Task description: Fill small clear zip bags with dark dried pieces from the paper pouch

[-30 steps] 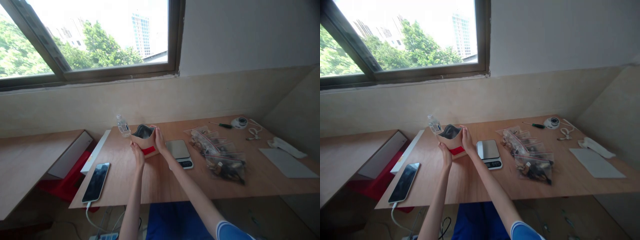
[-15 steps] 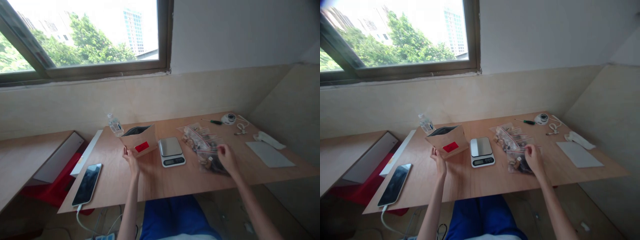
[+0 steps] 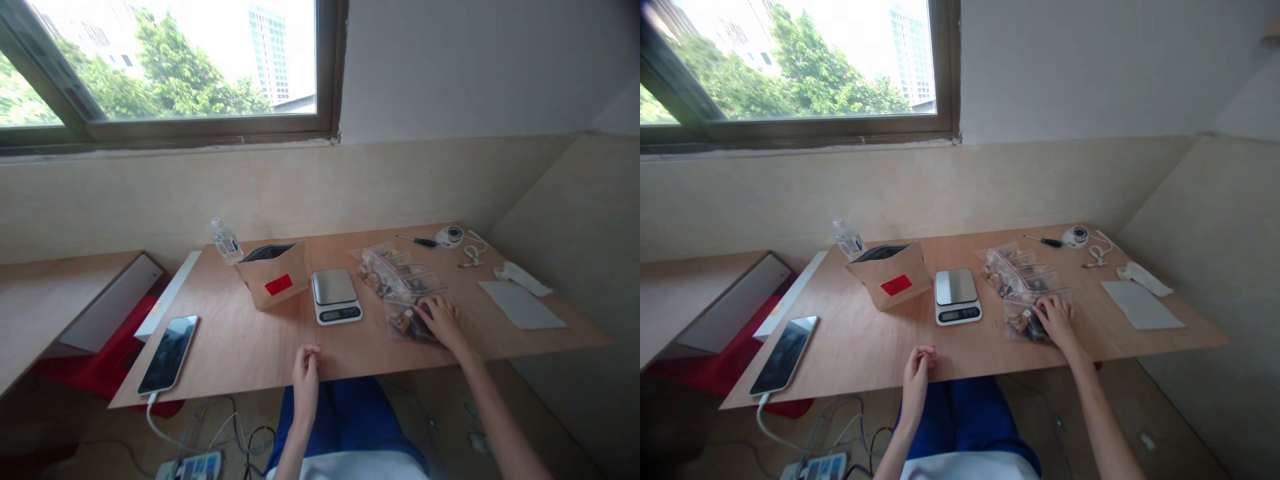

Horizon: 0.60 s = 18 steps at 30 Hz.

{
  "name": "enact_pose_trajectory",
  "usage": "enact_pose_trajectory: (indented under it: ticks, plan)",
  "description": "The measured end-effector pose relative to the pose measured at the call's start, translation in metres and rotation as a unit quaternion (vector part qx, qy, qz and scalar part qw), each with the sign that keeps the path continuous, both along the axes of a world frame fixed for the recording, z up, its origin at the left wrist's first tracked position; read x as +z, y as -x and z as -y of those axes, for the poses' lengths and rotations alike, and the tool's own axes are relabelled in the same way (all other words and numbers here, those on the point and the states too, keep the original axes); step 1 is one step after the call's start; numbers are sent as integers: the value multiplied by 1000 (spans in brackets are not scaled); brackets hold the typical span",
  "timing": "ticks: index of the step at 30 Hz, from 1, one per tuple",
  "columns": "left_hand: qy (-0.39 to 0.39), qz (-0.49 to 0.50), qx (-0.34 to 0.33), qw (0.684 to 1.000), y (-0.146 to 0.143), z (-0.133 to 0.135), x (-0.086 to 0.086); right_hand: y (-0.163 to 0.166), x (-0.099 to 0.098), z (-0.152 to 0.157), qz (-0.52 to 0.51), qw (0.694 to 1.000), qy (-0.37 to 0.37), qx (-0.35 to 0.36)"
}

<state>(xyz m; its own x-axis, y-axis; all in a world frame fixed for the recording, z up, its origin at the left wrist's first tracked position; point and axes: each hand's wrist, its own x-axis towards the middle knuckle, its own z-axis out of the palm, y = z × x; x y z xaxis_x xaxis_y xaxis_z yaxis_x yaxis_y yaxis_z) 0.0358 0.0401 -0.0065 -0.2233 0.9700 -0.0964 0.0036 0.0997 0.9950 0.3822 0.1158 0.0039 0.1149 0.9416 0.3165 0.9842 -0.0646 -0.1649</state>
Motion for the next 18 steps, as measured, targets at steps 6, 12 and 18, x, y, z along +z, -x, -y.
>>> enact_pose_trajectory:
  ticks: [6, 12, 18]
  plan:
    - [-10, 41, -167, 985, -33, 24, 30, 50, 59, 35, -177, 978, 42, 106]
    - [-31, 73, -183, 980, -39, 21, 53, 160, 87, 49, -395, 905, 42, 152]
    - [-68, 69, -69, 993, -17, 0, 51, 237, 60, 29, -441, 873, 39, 204]
